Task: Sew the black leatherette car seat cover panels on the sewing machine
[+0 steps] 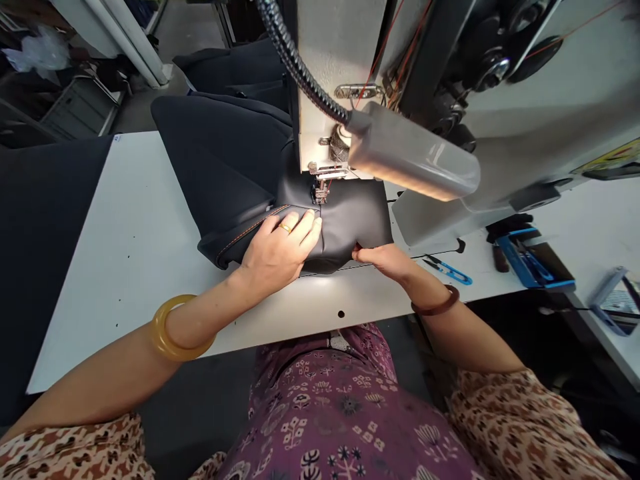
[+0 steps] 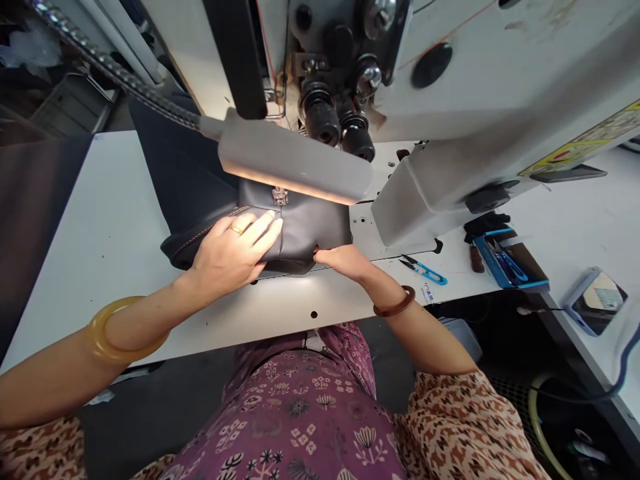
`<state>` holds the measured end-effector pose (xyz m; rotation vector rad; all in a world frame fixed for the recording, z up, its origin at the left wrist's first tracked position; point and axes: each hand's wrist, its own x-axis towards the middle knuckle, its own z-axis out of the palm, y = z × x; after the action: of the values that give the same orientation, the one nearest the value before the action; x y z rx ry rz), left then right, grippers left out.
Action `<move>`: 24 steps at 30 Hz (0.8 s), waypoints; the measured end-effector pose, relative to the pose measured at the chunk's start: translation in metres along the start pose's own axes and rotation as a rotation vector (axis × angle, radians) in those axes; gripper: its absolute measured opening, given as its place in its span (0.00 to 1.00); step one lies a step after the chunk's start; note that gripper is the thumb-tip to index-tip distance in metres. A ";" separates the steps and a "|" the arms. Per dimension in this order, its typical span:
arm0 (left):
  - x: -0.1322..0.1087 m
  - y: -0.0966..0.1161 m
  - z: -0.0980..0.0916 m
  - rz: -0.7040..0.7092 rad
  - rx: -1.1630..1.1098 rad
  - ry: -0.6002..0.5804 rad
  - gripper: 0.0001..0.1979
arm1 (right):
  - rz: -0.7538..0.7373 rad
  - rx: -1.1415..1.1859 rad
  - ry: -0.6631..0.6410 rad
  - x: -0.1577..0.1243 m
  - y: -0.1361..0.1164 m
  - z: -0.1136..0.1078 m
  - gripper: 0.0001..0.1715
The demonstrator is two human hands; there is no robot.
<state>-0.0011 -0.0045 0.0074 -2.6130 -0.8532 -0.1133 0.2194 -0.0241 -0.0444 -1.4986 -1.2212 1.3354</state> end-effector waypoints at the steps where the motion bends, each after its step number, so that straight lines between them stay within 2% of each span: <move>1: 0.000 0.000 0.001 -0.003 -0.006 0.015 0.26 | 0.015 0.105 -0.003 -0.001 0.002 0.003 0.13; 4: -0.001 -0.002 0.007 -0.007 -0.013 0.053 0.26 | -0.030 0.331 0.168 0.002 0.005 0.016 0.16; 7: -0.002 -0.003 0.012 0.012 -0.016 0.106 0.24 | -0.032 0.334 0.330 0.006 0.000 0.026 0.16; 11: 0.000 -0.005 0.016 0.048 0.039 0.165 0.22 | -0.014 0.311 0.327 0.010 -0.009 0.024 0.13; 20: 0.003 -0.006 0.018 0.056 0.076 0.201 0.21 | -0.029 0.285 0.298 0.019 -0.016 0.019 0.11; 24: 0.003 -0.006 0.020 0.059 0.094 0.227 0.20 | 0.019 0.279 0.296 0.021 -0.017 0.016 0.11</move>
<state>-0.0024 0.0093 -0.0084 -2.4760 -0.6846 -0.3384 0.2003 -0.0003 -0.0360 -1.4463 -0.8006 1.1898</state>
